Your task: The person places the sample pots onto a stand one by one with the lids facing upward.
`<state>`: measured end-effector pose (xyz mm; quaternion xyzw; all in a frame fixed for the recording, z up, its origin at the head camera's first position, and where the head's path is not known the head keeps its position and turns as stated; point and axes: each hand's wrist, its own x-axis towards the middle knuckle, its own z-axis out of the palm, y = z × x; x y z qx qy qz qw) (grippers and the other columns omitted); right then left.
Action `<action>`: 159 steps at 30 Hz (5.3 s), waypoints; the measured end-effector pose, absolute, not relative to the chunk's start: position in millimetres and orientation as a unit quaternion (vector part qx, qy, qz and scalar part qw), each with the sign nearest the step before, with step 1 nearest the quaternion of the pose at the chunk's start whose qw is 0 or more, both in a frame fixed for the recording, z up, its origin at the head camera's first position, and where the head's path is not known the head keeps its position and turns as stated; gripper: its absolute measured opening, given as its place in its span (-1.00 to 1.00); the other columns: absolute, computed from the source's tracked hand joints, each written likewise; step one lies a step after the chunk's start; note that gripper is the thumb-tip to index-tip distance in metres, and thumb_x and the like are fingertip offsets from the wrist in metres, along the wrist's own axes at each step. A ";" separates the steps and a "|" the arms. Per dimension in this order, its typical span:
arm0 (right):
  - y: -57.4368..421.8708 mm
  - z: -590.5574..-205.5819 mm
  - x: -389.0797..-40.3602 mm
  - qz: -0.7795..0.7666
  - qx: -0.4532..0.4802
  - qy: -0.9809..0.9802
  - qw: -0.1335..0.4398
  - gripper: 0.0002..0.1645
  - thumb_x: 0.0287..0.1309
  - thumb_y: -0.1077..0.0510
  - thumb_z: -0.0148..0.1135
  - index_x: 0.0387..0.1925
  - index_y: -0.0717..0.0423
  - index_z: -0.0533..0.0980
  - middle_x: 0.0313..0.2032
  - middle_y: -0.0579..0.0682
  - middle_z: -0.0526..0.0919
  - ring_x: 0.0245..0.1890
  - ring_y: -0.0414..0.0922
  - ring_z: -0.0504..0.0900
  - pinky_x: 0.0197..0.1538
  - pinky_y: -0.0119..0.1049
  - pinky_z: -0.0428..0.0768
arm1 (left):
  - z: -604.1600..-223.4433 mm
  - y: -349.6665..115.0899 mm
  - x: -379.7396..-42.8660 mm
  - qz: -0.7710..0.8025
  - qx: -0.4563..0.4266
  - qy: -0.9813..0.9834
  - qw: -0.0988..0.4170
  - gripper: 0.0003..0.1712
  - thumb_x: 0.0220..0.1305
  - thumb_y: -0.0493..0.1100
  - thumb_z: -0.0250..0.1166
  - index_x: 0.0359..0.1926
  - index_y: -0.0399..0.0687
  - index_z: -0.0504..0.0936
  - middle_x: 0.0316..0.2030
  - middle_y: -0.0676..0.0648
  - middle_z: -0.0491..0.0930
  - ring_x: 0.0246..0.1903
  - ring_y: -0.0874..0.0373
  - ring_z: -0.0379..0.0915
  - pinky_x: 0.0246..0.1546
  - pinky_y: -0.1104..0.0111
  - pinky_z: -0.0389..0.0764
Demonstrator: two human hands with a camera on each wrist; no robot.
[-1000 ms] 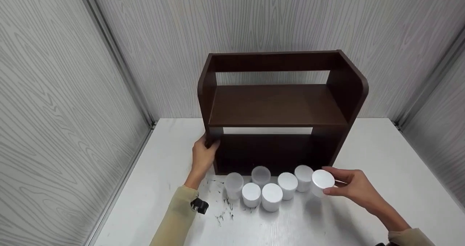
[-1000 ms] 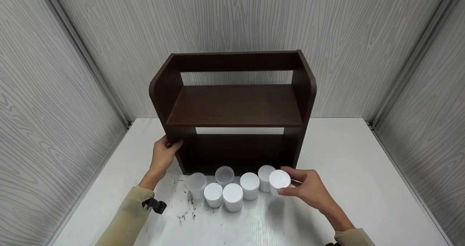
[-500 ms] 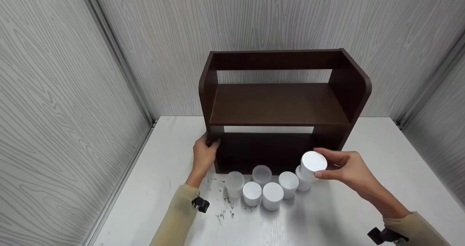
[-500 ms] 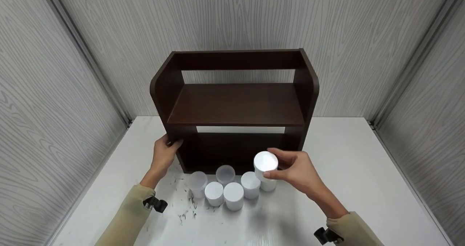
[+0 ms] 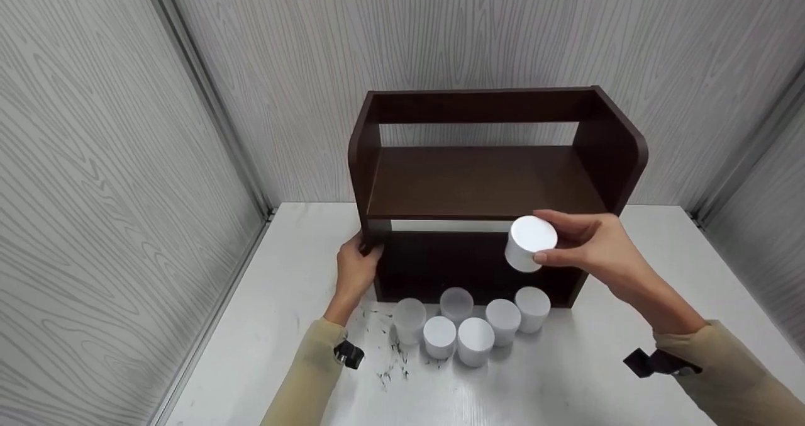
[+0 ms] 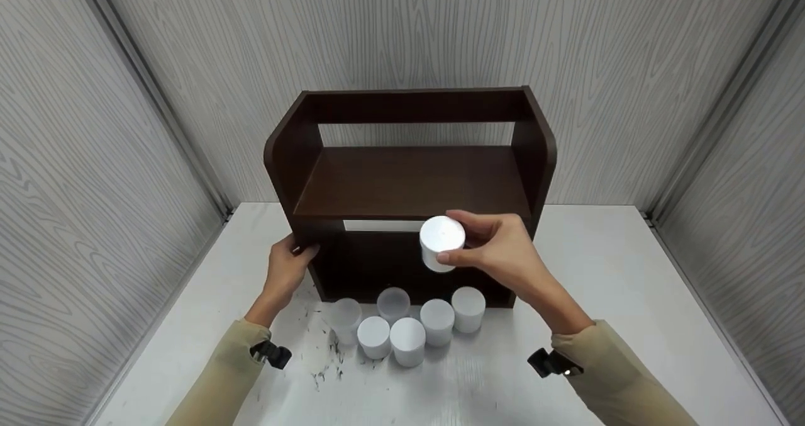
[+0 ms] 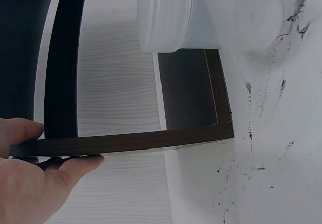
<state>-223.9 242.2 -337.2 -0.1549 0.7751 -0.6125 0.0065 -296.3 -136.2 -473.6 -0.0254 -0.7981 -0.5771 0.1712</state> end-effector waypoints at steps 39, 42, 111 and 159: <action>144.8 -277.9 -332.6 -0.627 -0.168 0.761 0.008 -0.22 -0.04 0.29 0.70 0.27 0.27 0.62 0.19 0.14 0.70 0.15 -0.09 0.67 0.22 -0.26 0.60 | -474.1 -134.1 -293.1 -0.581 -0.044 -0.796 0.162 -0.39 0.45 -0.38 0.22 0.46 -0.44 0.38 0.30 -0.38 0.53 0.29 -0.21 0.51 0.23 0.08 0.59; 138.0 -276.3 -340.0 -0.623 -0.166 0.764 0.008 -0.21 -0.04 0.27 0.71 0.28 0.25 0.61 0.22 0.11 0.68 0.22 -0.08 0.63 0.28 -0.23 0.56 | -474.5 -133.4 -291.9 -0.579 -0.045 -0.798 0.160 -0.42 0.45 -0.37 0.22 0.43 -0.44 0.42 0.27 -0.39 0.55 0.26 -0.20 0.54 0.21 0.08 0.60; 82.0 -287.1 -417.4 -0.628 -0.156 0.750 0.136 -0.22 0.10 0.35 0.60 0.37 0.27 0.53 -0.03 0.11 0.74 -0.13 -0.16 0.65 0.17 -0.20 0.61 | -471.4 -122.2 -283.2 -0.590 -0.034 -0.792 0.152 -0.43 0.39 -0.37 0.21 0.38 -0.49 0.46 0.20 -0.41 0.60 0.22 -0.26 0.56 0.18 0.06 0.62; 225.2 -351.9 -199.2 -0.599 -0.190 0.768 -0.127 -0.49 0.01 0.46 0.60 0.06 0.36 0.71 -0.02 0.24 0.78 0.04 -0.12 0.77 0.10 -0.25 0.67 | -474.0 -126.8 -289.2 -0.592 -0.041 -0.792 0.144 -0.38 0.39 -0.36 0.21 0.43 -0.49 0.40 0.26 -0.42 0.56 0.26 -0.26 0.52 0.23 0.03 0.58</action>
